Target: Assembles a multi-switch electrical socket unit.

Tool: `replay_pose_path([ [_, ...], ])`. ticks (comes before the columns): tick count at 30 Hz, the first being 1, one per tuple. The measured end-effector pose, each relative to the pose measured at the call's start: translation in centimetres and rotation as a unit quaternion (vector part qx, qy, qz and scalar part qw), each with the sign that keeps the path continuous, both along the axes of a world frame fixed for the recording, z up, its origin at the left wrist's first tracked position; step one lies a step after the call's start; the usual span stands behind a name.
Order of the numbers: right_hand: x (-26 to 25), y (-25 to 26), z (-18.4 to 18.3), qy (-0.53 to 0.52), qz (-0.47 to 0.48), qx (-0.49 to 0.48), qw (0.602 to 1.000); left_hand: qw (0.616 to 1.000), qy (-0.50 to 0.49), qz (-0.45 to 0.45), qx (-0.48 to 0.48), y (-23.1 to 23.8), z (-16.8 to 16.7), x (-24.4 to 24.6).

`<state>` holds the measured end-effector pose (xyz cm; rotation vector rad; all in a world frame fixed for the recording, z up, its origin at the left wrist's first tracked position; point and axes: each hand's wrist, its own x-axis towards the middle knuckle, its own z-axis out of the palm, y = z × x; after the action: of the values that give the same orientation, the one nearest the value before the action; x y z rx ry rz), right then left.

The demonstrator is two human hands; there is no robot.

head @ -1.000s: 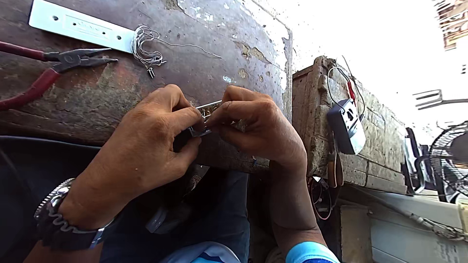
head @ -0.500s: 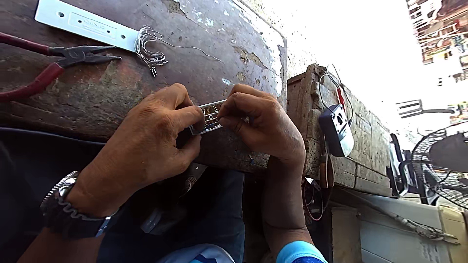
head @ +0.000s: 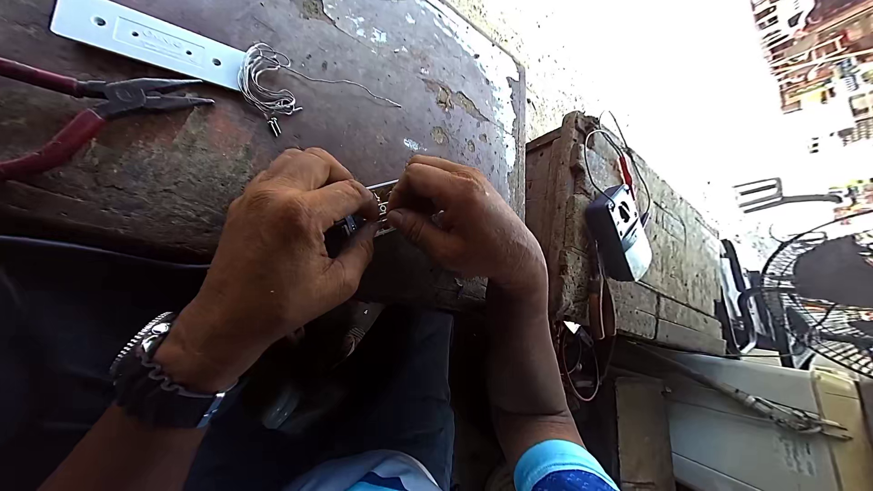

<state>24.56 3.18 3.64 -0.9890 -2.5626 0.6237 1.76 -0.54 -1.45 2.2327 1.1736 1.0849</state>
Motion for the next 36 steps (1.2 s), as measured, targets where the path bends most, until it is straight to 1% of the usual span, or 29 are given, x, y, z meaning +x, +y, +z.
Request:
replay_pose_path([
  [8,0.1,0.1,-0.1,-0.002,-0.006,-0.004,1.0,0.999,-0.002,-0.052,0.012,0.2,-0.2,-0.8],
  [12,0.2,0.2,-0.1,0.003,0.0,-0.008,1.0,0.997,0.034,-0.063,0.025,0.3,-0.5,-0.9],
  [17,0.5,0.4,-0.2,0.042,0.013,-0.018,0.999,0.996,0.04,-0.067,0.042,0.3,-0.6,-1.0],
  [21,1.0,0.5,0.2,0.052,0.024,-0.03,0.998,0.996,0.037,-0.073,0.046,0.3,-0.8,-1.1],
  [31,0.3,0.7,-0.2,0.022,-0.02,0.04,0.999,0.995,0.021,-0.078,0.05,0.3,-0.6,-1.1],
  [36,1.0,0.5,0.2,0.061,-0.034,0.064,0.996,0.998,0.026,-0.049,0.031,1.2,-0.5,-0.6],
])
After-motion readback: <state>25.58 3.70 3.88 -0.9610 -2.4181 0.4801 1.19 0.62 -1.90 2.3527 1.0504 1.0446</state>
